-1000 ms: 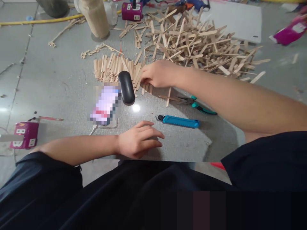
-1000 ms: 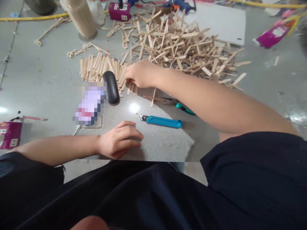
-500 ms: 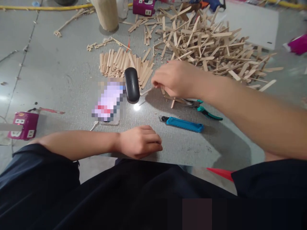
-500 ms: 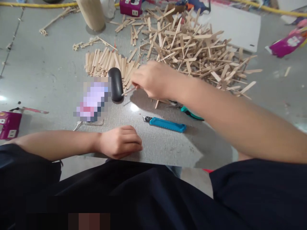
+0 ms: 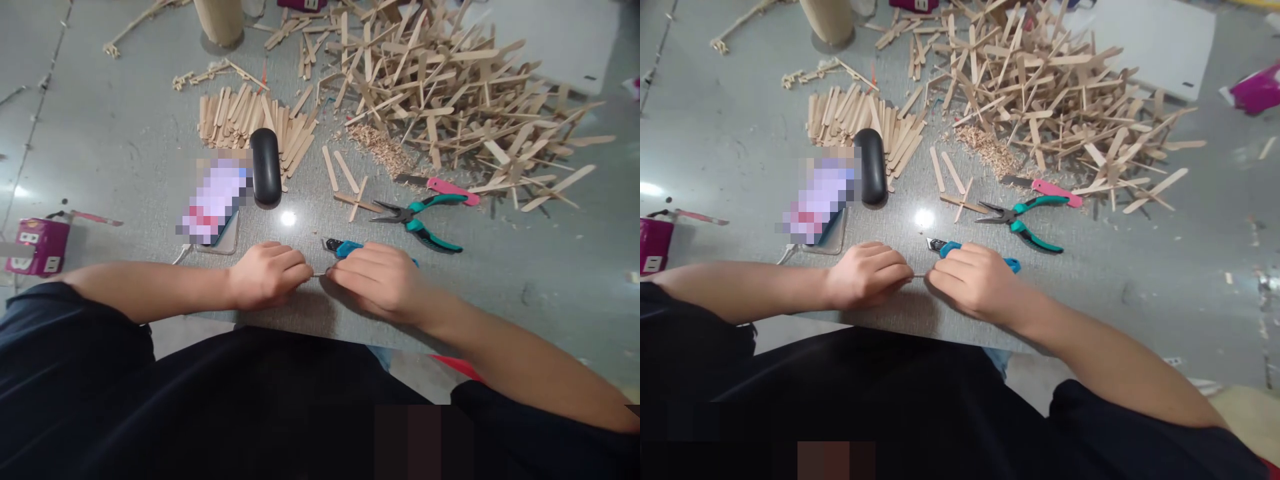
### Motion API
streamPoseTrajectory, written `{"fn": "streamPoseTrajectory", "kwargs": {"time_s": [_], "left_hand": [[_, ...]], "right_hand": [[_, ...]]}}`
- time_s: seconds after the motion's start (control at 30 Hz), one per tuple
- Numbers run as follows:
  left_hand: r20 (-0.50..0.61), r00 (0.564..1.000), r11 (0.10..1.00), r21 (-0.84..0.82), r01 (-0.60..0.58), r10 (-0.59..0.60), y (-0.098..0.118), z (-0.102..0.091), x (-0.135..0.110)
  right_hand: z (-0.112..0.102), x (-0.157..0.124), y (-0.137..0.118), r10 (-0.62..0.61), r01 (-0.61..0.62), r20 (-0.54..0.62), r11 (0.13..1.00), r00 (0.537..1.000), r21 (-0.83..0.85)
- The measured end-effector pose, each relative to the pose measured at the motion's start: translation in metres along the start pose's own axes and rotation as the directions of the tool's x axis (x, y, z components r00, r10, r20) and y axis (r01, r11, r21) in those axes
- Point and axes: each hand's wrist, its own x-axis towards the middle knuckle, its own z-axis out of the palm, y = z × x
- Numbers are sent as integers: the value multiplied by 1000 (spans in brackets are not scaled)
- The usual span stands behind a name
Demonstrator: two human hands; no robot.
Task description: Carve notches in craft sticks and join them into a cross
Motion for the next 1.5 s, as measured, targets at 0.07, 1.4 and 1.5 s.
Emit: {"fn": "streamPoseTrajectory", "kwargs": {"time_s": [0.07,1.4,1.5], "left_hand": [[76,997,1000,-1,-17,17,-2,1,0],[61,997,999,24,38,-39,-6,4,1],[5,1000,999,49,23,-24,-4,1,3]], "right_hand": [[0,-1,2,-68,66,-42,996,997,-53],[11,-17,34,612,-319,-258,671,747,669],[12,-10,31,619,-290,-206,603,758,743]]}}
